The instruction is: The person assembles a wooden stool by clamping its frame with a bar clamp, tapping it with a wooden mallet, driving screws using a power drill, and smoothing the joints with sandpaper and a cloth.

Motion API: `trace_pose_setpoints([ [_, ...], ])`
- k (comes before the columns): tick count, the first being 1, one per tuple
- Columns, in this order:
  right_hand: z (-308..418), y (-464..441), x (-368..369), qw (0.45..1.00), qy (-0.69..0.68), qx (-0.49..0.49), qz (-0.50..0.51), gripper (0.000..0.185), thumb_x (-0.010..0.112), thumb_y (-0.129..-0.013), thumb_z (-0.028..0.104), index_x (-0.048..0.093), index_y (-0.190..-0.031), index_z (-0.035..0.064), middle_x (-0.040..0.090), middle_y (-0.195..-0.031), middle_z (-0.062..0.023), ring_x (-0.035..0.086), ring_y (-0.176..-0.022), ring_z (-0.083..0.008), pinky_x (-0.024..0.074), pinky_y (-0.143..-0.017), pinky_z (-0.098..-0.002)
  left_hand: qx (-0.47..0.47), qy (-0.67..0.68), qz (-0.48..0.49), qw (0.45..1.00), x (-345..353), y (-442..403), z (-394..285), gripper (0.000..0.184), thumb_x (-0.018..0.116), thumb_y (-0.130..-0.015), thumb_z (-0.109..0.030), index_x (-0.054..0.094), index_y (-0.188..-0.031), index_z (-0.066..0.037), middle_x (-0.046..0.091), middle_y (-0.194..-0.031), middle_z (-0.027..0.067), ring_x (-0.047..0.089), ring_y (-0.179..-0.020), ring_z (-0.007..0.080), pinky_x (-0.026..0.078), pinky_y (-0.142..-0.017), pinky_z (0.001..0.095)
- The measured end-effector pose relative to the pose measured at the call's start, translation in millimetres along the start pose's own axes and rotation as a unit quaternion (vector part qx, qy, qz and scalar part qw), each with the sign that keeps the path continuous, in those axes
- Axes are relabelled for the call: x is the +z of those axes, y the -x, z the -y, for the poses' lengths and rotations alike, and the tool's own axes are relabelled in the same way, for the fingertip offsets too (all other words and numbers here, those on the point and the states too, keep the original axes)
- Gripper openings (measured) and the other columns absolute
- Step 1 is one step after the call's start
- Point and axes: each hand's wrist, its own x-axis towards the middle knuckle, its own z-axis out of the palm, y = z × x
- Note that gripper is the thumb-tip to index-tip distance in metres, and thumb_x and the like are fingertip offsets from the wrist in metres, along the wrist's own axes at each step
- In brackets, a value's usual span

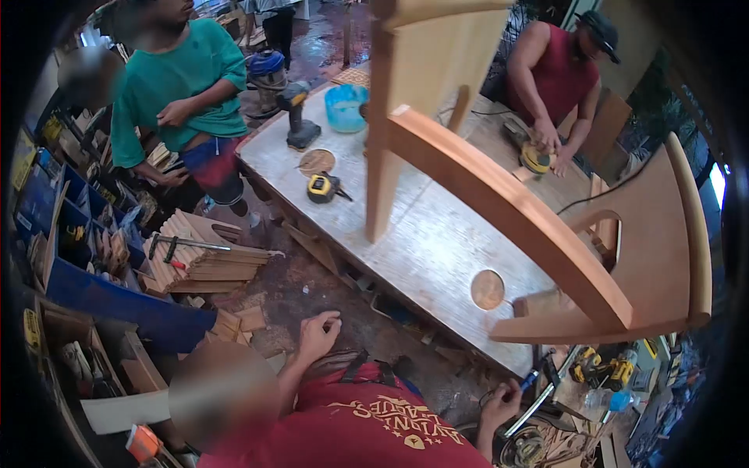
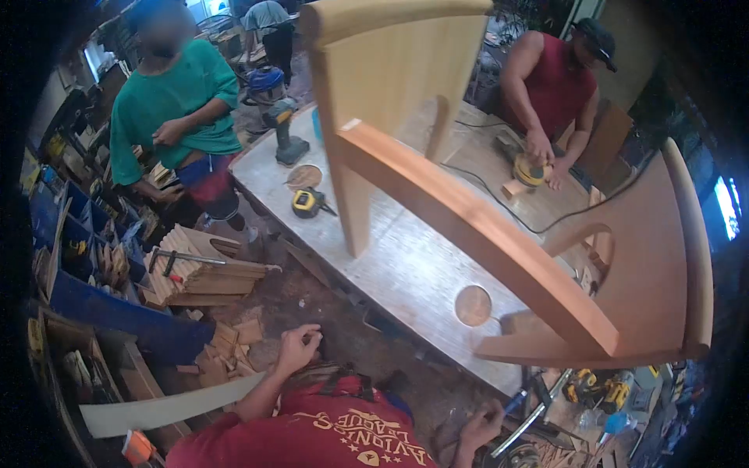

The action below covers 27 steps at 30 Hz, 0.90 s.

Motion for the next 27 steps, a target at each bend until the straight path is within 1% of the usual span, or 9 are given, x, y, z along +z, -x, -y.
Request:
trace_pose_setpoints([
  [2,48,31,31,0.996,-0.003,0.033,0.089,0.021,0.06,-0.088,0.007,0.065,-0.105,-0.0039,0.064,-0.08,-0.0116,0.06,-0.072,-0.0163,0.049,-0.066,-0.0316,-0.011,0.052,-0.045,0.998,-26,-27,14,0.018,0.068,-0.087,-0.013,0.069,-0.1,0.0,0.07,-0.072,0.0129,0.07,-0.067,0.0235,0.054,-0.067,0.0327],
  [3,55,48,55,0.994,0.0,0.028,0.102,0.017,0.064,-0.086,0.006,0.066,-0.1,-0.0024,0.065,-0.073,-0.0102,0.059,-0.064,-0.0161,0.0492,-0.061,-0.0319,-0.013,0.077,-0.064,0.995,-41,-45,21,0.017,0.068,-0.087,-0.012,0.07,-0.099,0.0,0.069,-0.07,0.0126,0.069,-0.064,0.0226,0.053,-0.065,0.0319],
  [6,140,83,121,0.989,-0.006,0.045,0.144,0.015,0.068,-0.087,0.01,0.068,-0.095,-0.0021,0.066,-0.068,-0.0121,0.061,-0.061,-0.0161,0.0493,-0.059,-0.0321,-0.026,0.061,-0.075,0.995,-87,-99,37,0.014,0.069,-0.087,-0.011,0.071,-0.096,0.0,0.068,-0.066,0.0116,0.067,-0.058,0.0198,0.052,-0.062,0.031],
  [9,174,107,173,0.964,-0.055,0.066,0.253,0.013,0.068,-0.087,0.011,0.068,-0.088,-0.0021,0.066,-0.065,-0.0128,0.062,-0.059,-0.0159,0.0495,-0.058,-0.032,-0.002,0.069,-0.102,0.992,-121,-144,60,0.015,0.071,-0.086,-0.011,0.071,-0.097,-0.001,0.069,-0.071,0.011,0.067,-0.063,0.0195,0.052,-0.062,0.0319],
  [14,233,101,206,0.962,-0.02,0.066,0.264,0.021,0.071,-0.086,0.015,0.065,-0.075,-0.0015,0.065,-0.062,-0.0134,0.062,-0.054,-0.017,0.0488,-0.055,-0.0331,0.001,0.096,-0.091,0.991,-148,-212,95,0.017,0.071,-0.085,-0.011,0.071,-0.098,-0.001,0.07,-0.082,0.0132,0.068,-0.071,0.0206,0.052,-0.065,0.0328],
  [16,248,95,209,0.964,0.014,0.059,0.26,0.023,0.071,-0.086,0.016,0.064,-0.074,-0.0014,0.065,-0.062,-0.0139,0.062,-0.054,-0.0175,0.0484,-0.054,-0.0334,0.09,0.014,-0.114,0.989,-160,-243,83,0.018,0.07,-0.086,-0.011,0.07,-0.099,0.0,0.067,-0.082,0.0129,0.067,-0.069,0.0238,0.052,-0.065,0.0355],
  [18,236,99,223,0.96,0.022,0.046,0.274,0.025,0.071,-0.087,0.018,0.063,-0.074,-0.001,0.065,-0.062,-0.0146,0.062,-0.053,-0.0189,0.0483,-0.054,-0.0334,0.099,0.007,-0.113,0.989,-154,-283,92,0.02,0.07,-0.085,-0.013,0.07,-0.102,0.0,0.065,-0.088,0.0147,0.066,-0.078,0.0291,0.052,-0.071,0.0395],
  [22,256,89,253,0.95,-0.011,0.045,0.309,0.024,0.071,-0.088,0.02,0.065,-0.077,-0.0003,0.065,-0.064,-0.0153,0.064,-0.055,-0.0207,0.0504,-0.055,-0.034,0.147,-0.13,-0.106,0.975,-126,-371,112,0.027,0.068,-0.084,-0.015,0.068,-0.108,-0.002,0.06,-0.1,0.0178,0.057,-0.098,0.0382,0.047,-0.086,0.0466],
  [27,300,54,283,0.947,-0.026,0.015,0.319,0.019,0.07,-0.088,0.019,0.067,-0.085,0.0006,0.067,-0.069,-0.0159,0.068,-0.059,-0.0239,0.053,-0.057,-0.0359,0.15,-0.258,-0.023,0.954,-96,-432,136,0.02,0.068,-0.083,-0.018,0.07,-0.1,-0.007,0.059,-0.095,0.0162,0.055,-0.095,0.0357,0.046,-0.083,0.0474],
])
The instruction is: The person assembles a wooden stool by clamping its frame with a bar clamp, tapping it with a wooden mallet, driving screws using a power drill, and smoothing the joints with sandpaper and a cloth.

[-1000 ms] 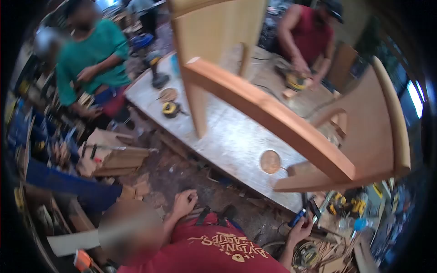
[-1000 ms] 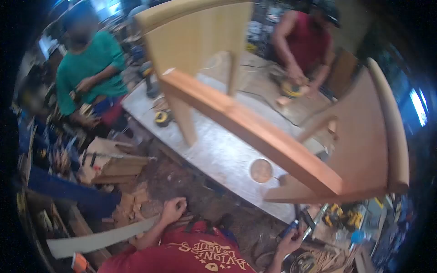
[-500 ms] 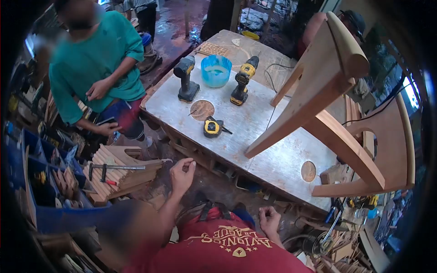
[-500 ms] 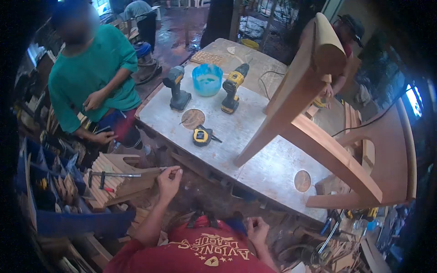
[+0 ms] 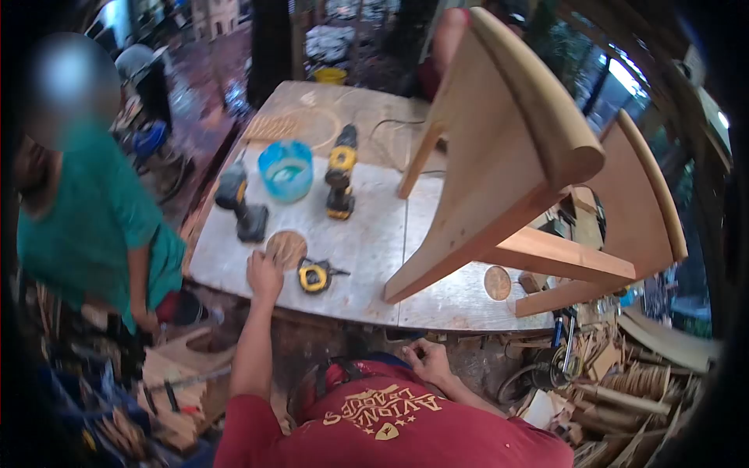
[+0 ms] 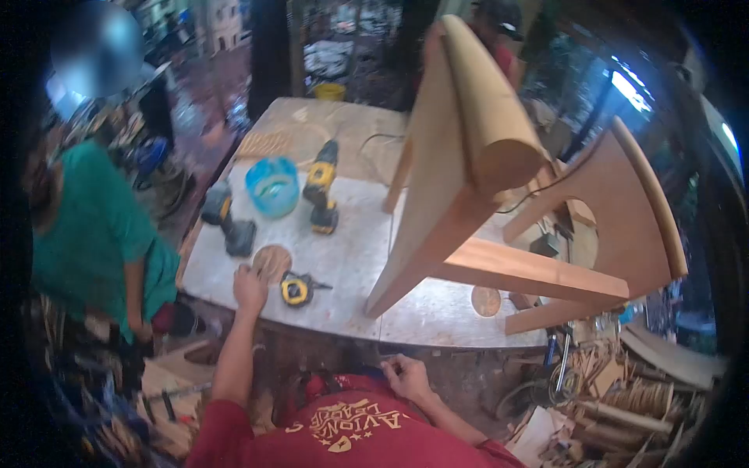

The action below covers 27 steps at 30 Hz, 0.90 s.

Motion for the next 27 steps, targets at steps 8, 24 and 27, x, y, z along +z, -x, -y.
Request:
trace_pose_setpoints([
  [8,35,-23,6,0.996,0.001,0.01,-0.087,0.019,0.07,-0.088,0.021,0.069,-0.084,0.0022,0.068,-0.07,-0.016,0.067,-0.06,-0.0295,0.0531,-0.058,-0.0382,-0.033,0.237,-0.023,0.971,-26,10,3,0.016,0.06,-0.091,-0.009,0.065,-0.102,0.002,0.058,-0.094,0.0141,0.054,-0.088,0.0299,0.046,-0.081,0.0405],
  [24,197,-40,-78,0.739,0.065,-0.283,-0.608,0.007,0.061,-0.092,0.003,0.06,-0.086,-0.0006,0.058,-0.072,-0.0053,0.054,-0.064,-0.0116,0.0463,-0.056,-0.0263,0.19,0.77,0.264,0.549,-186,-42,-195,0.013,0.061,-0.091,0.006,0.061,-0.104,0.005,0.066,-0.095,0.0138,0.069,-0.087,0.0209,0.058,-0.079,0.0313],
  [27,225,-50,-131,0.718,0.072,-0.219,-0.657,0.004,0.063,-0.089,0.002,0.063,-0.088,-0.0014,0.065,-0.079,-0.005,0.059,-0.07,-0.011,0.0478,-0.063,-0.0245,0.265,0.762,0.2,0.556,-179,-39,-235,0.013,0.064,-0.089,0.008,0.064,-0.101,0.004,0.067,-0.097,0.0111,0.068,-0.088,0.017,0.055,-0.077,0.0273],
])
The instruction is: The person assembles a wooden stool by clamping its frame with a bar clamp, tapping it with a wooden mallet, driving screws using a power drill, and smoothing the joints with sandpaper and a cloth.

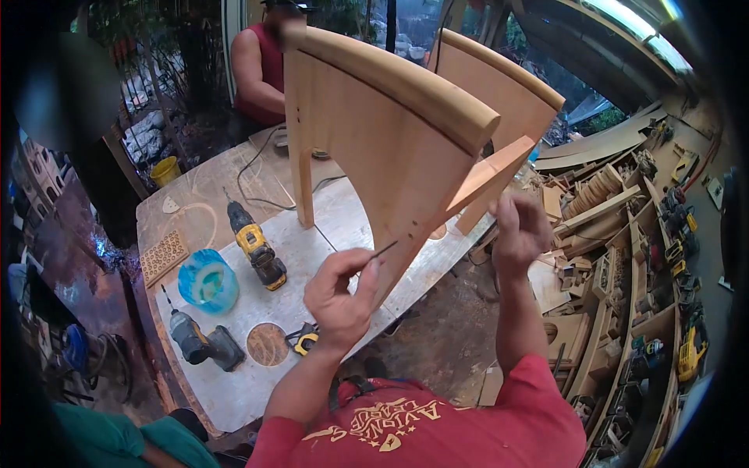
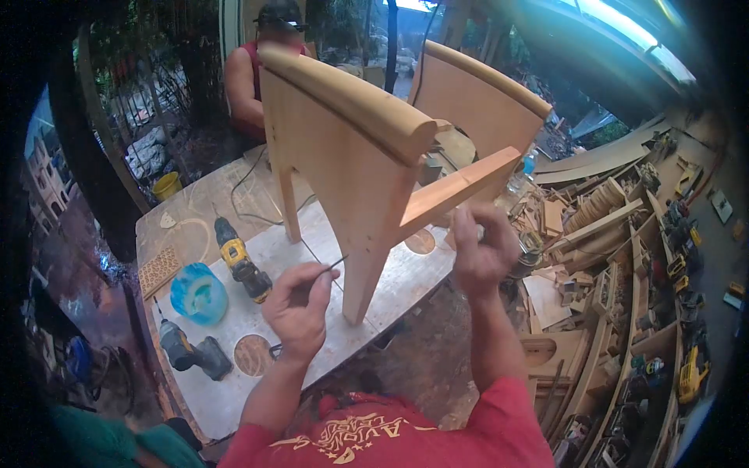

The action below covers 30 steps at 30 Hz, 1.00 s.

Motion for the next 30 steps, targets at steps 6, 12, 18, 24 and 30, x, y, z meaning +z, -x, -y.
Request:
trace_pose_setpoints([
  [6,-31,-52,33,0.977,-0.018,0.125,0.171,0.019,0.07,-0.087,0.016,0.07,-0.097,-0.0007,0.071,-0.083,-0.0057,0.063,-0.076,-0.0103,0.0514,-0.07,-0.0272,0.076,-0.158,0.018,0.984,18,-21,1,0.012,0.072,-0.08,0.006,0.069,-0.09,0.001,0.069,-0.085,0.0076,0.065,-0.079,0.0129,0.051,-0.07,0.0272],
  [12,-43,-46,46,0.985,0.054,0.073,0.147,0.015,0.069,-0.084,0.014,0.071,-0.093,0.0017,0.071,-0.077,-0.0106,0.068,-0.07,-0.017,0.0527,-0.066,-0.0315,0.11,-0.163,0.033,0.98,21,-24,-19,0.014,0.074,-0.075,0.005,0.069,-0.087,0.0,0.069,-0.079,0.0095,0.066,-0.072,0.0166,0.051,-0.067,0.0279],
  [18,-35,-46,45,0.983,0.089,0.067,0.145,0.016,0.067,-0.084,0.016,0.071,-0.089,0.0016,0.069,-0.074,-0.0118,0.069,-0.068,-0.0208,0.0526,-0.065,-0.0335,0.153,-0.186,0.051,0.969,19,-30,-17,0.014,0.073,-0.075,0.007,0.069,-0.087,0.001,0.067,-0.075,0.0106,0.067,-0.066,0.0181,0.052,-0.059,0.0274],
  [24,-38,-42,45,0.983,0.119,0.057,0.124,0.018,0.066,-0.084,0.02,0.072,-0.088,0.0037,0.069,-0.078,-0.0135,0.069,-0.073,-0.026,0.0525,-0.068,-0.0369,0.156,-0.216,0.081,0.961,28,-42,-23,0.013,0.073,-0.076,0.005,0.07,-0.087,0.001,0.068,-0.077,0.0123,0.068,-0.067,0.0204,0.053,-0.059,0.0293],
  [30,-31,-43,44,0.977,0.165,0.048,0.128,0.019,0.065,-0.084,0.022,0.072,-0.088,0.005,0.069,-0.077,-0.0138,0.068,-0.073,-0.0279,0.0517,-0.068,-0.0389,0.166,-0.257,0.148,0.941,22,-53,-37,0.016,0.072,-0.076,0.003,0.071,-0.091,-0.001,0.069,-0.081,0.012,0.069,-0.071,0.0231,0.053,-0.061,0.0311],
])
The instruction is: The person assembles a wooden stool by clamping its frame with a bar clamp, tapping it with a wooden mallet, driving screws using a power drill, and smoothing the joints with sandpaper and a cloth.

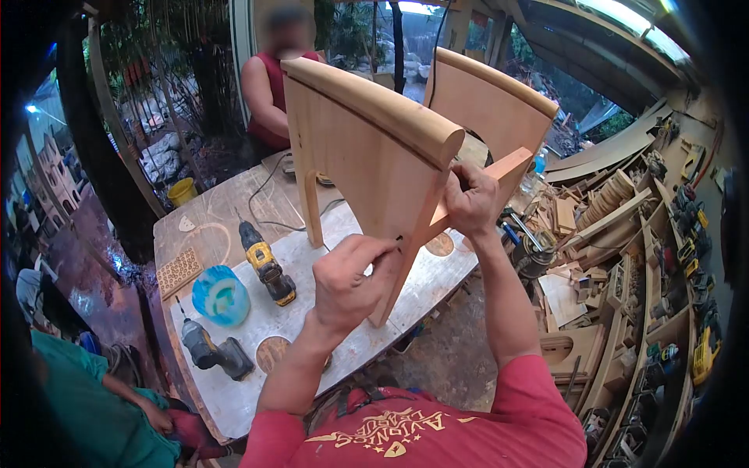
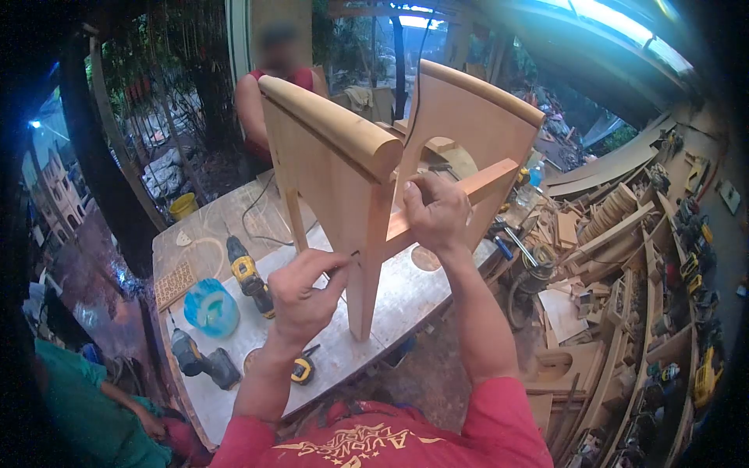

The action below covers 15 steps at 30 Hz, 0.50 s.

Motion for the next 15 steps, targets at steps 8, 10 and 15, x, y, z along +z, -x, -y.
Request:
trace_pose_setpoints([
  [8,-1.3,-0.4,3.3,0.999,-0.016,-0.02,-0.02,0.017,0.064,-0.082,0.02,0.072,-0.086,0.0052,0.066,-0.071,-0.0129,0.067,-0.066,-0.0283,0.0507,-0.064,-0.0393,-0.031,0.015,-0.005,0.999,-0.1,4.0,0.0,0.011,0.072,-0.077,0.002,0.072,-0.088,0.0,0.069,-0.077,0.0125,0.069,-0.068,0.0227,0.051,-0.061,0.0302],
  [10,-1.8,0.0,3.5,1.0,-0.003,-0.018,-0.018,0.017,0.064,-0.082,0.02,0.072,-0.087,0.0051,0.067,-0.071,-0.0131,0.067,-0.066,-0.0284,0.051,-0.064,-0.0391,-0.026,0.014,0.0,1.0,-0.6,1.5,-4.2,0.011,0.073,-0.078,0.001,0.072,-0.089,0.001,0.069,-0.077,0.0125,0.069,-0.067,0.0219,0.051,-0.061,0.0301],
  [15,-1.7,1.1,4.5,0.999,-0.037,-0.009,-0.02,0.017,0.065,-0.083,0.021,0.071,-0.085,0.0056,0.066,-0.071,-0.0133,0.067,-0.069,-0.0289,0.0511,-0.065,-0.0392,-0.066,0.03,-0.005,0.997,3.4,1.2,-5.6,0.011,0.073,-0.083,-0.004,0.073,-0.093,0.002,0.07,-0.076,0.0133,0.069,-0.068,0.0195,0.051,-0.061,0.0291],
])
